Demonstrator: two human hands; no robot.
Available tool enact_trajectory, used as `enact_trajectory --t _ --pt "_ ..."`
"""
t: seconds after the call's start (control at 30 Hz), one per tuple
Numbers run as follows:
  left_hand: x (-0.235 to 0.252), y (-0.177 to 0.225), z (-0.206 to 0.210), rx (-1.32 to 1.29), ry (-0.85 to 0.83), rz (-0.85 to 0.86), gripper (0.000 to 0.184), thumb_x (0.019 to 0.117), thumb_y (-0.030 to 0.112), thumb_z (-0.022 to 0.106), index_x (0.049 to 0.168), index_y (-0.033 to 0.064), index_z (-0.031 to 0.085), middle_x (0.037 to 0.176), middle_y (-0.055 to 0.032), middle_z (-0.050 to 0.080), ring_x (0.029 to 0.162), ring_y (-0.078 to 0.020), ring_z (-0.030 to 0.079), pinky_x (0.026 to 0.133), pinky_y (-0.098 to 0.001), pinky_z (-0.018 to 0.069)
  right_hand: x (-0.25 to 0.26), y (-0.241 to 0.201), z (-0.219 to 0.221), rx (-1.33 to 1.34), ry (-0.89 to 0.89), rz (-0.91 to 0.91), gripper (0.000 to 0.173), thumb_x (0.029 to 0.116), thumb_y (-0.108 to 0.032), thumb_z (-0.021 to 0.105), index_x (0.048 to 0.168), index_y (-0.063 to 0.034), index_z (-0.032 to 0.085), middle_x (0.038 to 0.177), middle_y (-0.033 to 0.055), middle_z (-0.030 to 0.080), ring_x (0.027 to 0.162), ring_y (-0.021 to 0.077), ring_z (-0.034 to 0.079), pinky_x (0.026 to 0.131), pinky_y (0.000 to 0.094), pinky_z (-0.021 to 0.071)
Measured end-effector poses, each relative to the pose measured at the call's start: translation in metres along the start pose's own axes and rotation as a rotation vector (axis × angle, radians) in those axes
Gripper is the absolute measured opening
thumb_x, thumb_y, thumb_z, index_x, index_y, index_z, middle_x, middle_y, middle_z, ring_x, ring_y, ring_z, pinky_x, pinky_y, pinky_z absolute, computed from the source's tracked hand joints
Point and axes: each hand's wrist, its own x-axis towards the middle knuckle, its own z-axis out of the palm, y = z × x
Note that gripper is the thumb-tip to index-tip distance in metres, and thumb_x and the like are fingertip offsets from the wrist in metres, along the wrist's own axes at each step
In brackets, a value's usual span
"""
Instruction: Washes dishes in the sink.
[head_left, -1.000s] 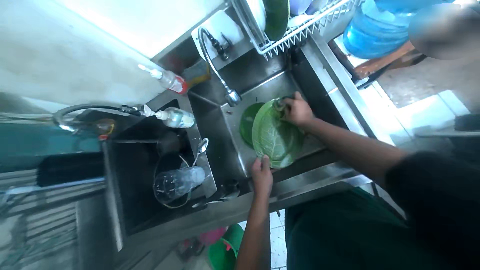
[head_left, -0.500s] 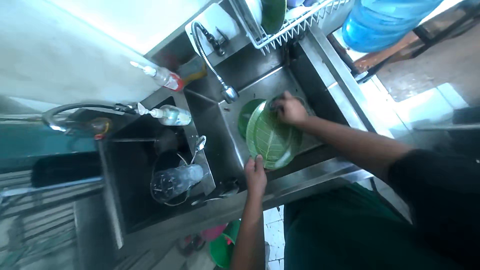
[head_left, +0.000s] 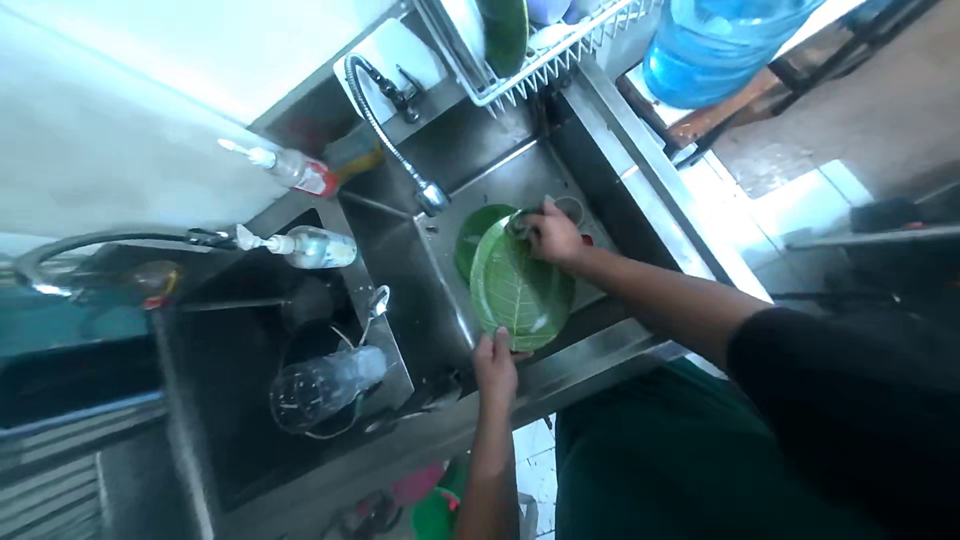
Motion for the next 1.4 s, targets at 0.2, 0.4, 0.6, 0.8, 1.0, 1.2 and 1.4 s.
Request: enact_trajectory --t 0.2,0.4,0.6,0.8,1.0,1.2,1.4 --pt "0.014 -0.002 -0.008 0.076 0.138 0.101 0.027 0.1096 0.009 0.044 0.121 -0.0098 0.059 0.097 -0.0153 0.069 0.078 -0.0159 0.073 0.069 -0.0354 0.0641 -0.072 -0.033 0.046 0.076 -0.308 -0.436 0.033 0.1036 -0.016 0.054 0.134 -0.0155 0.067 0.136 0.0239 0.056 0.117 0.0392 0.061 0.098 0.0555 0.0525" --pt "0.001 -0.005 -0.008 0.684 0.223 0.423 0.029 0.1054 0.009 0.051 0.117 -0.0135 0.065 0.098 -0.0252 0.071 0.081 -0.0300 0.072 0.078 -0.0443 0.0590 -0.078 -0.015 0.019 0.886 -0.269 0.169 0.037 0.1093 -0.012 0.042 0.146 -0.0033 0.043 0.120 0.0182 0.062 0.098 0.0221 0.065 0.087 0.0399 0.0548" --pt "-0.016 -0.005 0.007 1.144 0.175 0.654 0.044 0.0931 -0.005 0.057 0.137 -0.0054 0.061 0.132 -0.0244 0.066 0.084 -0.0383 0.076 0.068 -0.0501 0.0605 -0.094 -0.053 0.007 1.271 -0.262 0.456 0.059 0.1061 -0.042 0.054 0.152 -0.0107 0.035 0.120 0.0164 0.064 0.101 0.0251 0.067 0.085 0.0408 0.0581" --pt "-0.015 -0.018 -0.005 0.974 0.188 0.748 0.052 0.0899 0.017 0.074 0.138 -0.0020 0.062 0.133 -0.0265 0.064 0.108 -0.0420 0.071 0.086 -0.0530 0.0591 -0.098 -0.046 0.010 1.281 -0.168 0.464 0.039 0.1029 -0.009 0.052 0.142 -0.0076 0.046 0.106 0.0151 0.067 0.088 0.0230 0.069 0.077 0.0402 0.0599" --pt "-0.029 -0.018 0.004 -0.398 -0.013 -0.055 0.051 0.1127 0.025 0.032 0.156 -0.0001 0.024 0.155 -0.0217 0.039 0.133 -0.0298 0.052 0.105 -0.0467 0.0502 -0.100 -0.022 -0.005 1.361 -0.263 0.445 0.031 0.1031 -0.014 0.046 0.134 -0.0098 0.050 0.100 0.0106 0.068 0.085 0.0189 0.070 0.075 0.0366 0.0603" --pt "-0.017 0.005 0.024 -0.769 0.115 -0.038 0.028 0.1115 0.013 0.032 0.136 0.0037 0.044 0.117 -0.0118 0.063 0.104 -0.0201 0.066 0.091 -0.0382 0.0570 -0.102 -0.003 -0.008 1.211 -0.408 0.416 0.035 0.1059 -0.024 0.053 0.138 -0.0114 0.050 0.105 0.0097 0.070 0.090 0.0170 0.071 0.079 0.0347 0.0608" --pt "-0.009 -0.010 0.014 -0.489 0.109 0.104 0.027 0.1092 0.005 0.039 0.133 -0.0047 0.047 0.111 -0.0123 0.067 0.097 -0.0177 0.070 0.089 -0.0375 0.0600 -0.116 0.007 -0.031 0.566 -0.093 0.215 0.036 0.1121 -0.026 0.036 0.141 -0.0080 0.049 0.118 0.0215 0.060 0.089 0.0299 0.064 0.075 0.0482 0.0545"
